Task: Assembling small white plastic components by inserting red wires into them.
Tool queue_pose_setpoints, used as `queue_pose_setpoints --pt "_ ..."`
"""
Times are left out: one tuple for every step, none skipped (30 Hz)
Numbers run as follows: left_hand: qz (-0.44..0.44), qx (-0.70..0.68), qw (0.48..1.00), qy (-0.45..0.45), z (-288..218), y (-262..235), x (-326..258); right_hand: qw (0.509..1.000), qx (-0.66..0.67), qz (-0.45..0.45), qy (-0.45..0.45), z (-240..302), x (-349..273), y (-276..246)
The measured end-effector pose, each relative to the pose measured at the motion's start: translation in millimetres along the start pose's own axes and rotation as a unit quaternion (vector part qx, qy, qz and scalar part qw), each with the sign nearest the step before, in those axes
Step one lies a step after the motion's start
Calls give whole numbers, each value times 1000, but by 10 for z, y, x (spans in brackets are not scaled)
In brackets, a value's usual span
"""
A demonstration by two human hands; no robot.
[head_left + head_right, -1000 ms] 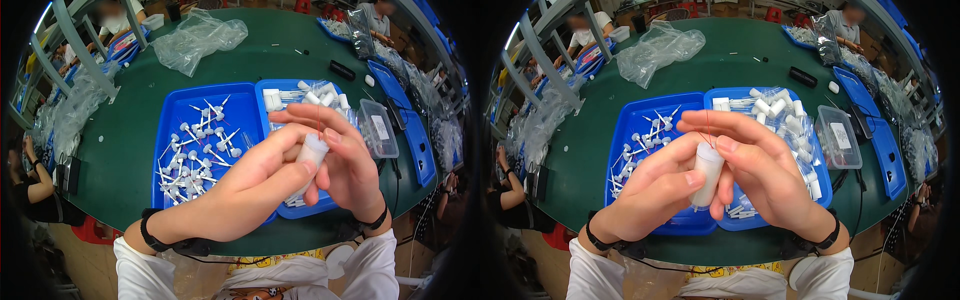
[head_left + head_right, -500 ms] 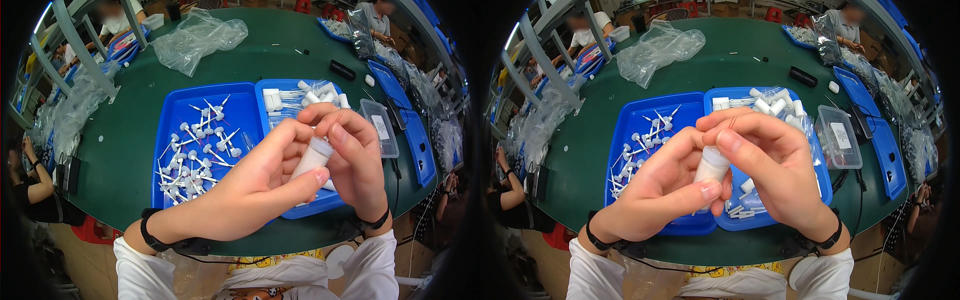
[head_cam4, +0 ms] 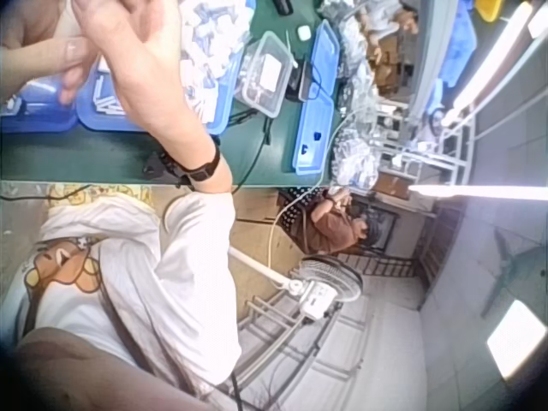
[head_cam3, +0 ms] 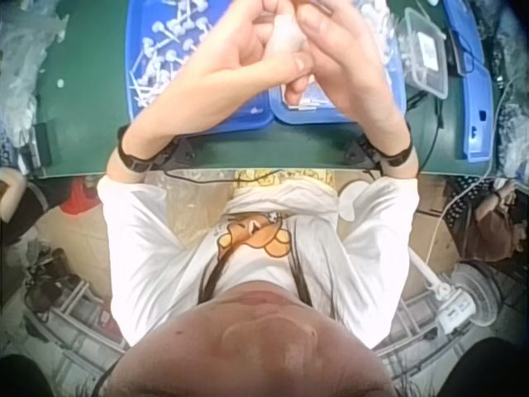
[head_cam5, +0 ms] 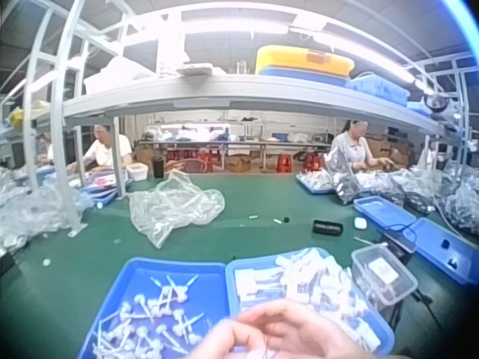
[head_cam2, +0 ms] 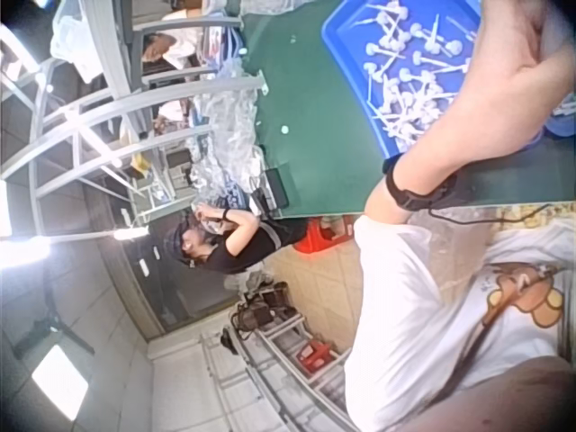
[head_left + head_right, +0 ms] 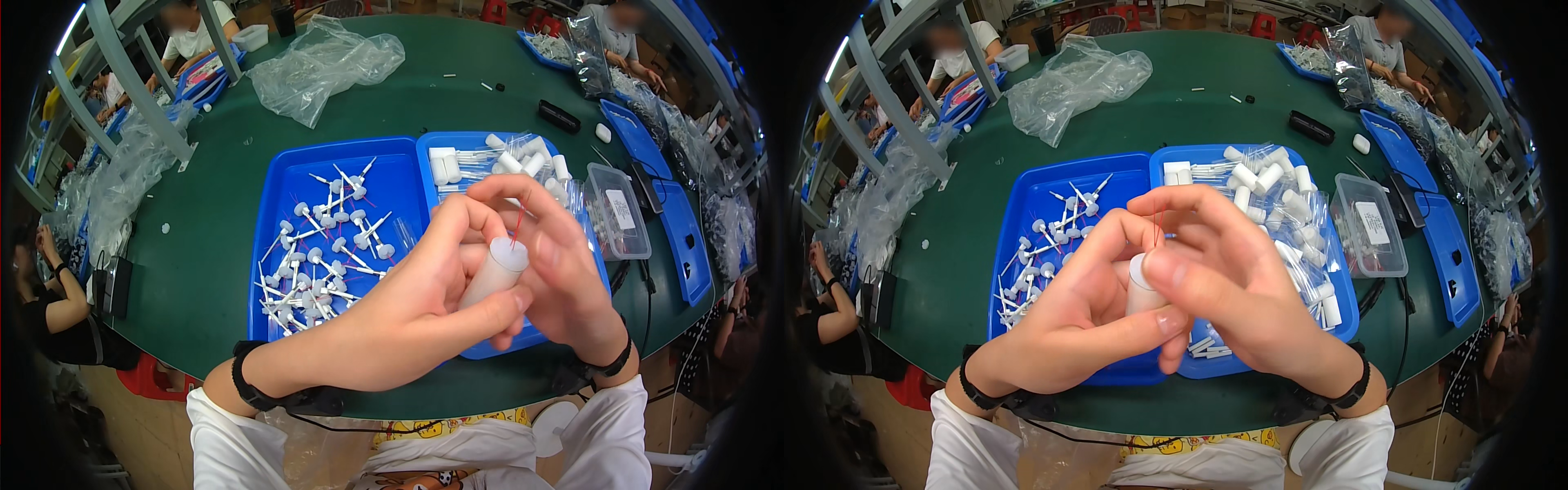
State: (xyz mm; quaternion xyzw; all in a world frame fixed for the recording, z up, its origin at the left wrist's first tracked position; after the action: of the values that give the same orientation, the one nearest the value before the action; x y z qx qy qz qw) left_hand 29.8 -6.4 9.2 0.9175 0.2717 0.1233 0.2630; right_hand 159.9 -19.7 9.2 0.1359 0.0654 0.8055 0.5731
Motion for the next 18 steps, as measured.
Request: queue_pose_setpoints --pt "-19 26 999 -38 0 2 -17 1000 9 9 5 -19 0 42" --pt "-37 51 995 -76 10 -2 -30 1000 10 10 5 -34 -9 52" --pt "-38 52 995 -76 28 -3 -20 999 15 32 32 -76 -16 68" --pt "-8 133 991 -7 27 9 12 997 20 53 60 -122 -15 71" --pt "21 212 975 62 14 30 21 994 19 79 68 -196 5 51" --pt "21 212 975 62 10 42 7 994 19 79 68 -171 0 73" --pt "14 223 974 47 0 60 -18 989 -5 92 113 -157 -16 118" --pt "7 234 972 32 -20 77 -42 982 -28 104 158 -170 -33 146" --pt "12 235 972 -14 -53 83 -60 974 64 134 169 -277 -49 105" --pt "18 234 972 -13 -54 81 -61 976 60 129 167 -296 -74 107" --pt "34 276 960 15 -57 81 -58 980 52 139 134 -286 -93 127" --pt "49 317 946 44 -64 96 -56 983 45 149 100 -268 -106 139" --pt "44 318 946 41 -62 97 -64 976 85 176 94 -299 -85 136" --pt "24 273 962 6 -50 99 -73 975 89 179 95 -302 -71 138" --pt "3 227 973 -29 -27 90 -82 972 100 185 108 -295 -64 149" --pt "6 227 974 -28 -19 101 -85 970 105 186 118 -265 -75 158" --pt "14 223 975 -14 -13 110 -87 971 103 184 117 -255 -74 145" --pt "21 218 976 0 -14 120 -87 970 82 202 105 -249 -74 134"
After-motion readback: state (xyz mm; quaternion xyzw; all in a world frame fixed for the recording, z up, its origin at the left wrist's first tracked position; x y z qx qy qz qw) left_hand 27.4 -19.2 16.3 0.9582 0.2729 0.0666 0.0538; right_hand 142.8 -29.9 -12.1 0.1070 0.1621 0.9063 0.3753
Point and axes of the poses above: each hand's wrist, its own x-axis towards the middle knuckle, its own y-axis out of the palm, z = x × y, the point moved 3 cm from there along x, towards the middle knuckle, and after that the axes turned 6 degrees about -x, right-handed, at the moved point
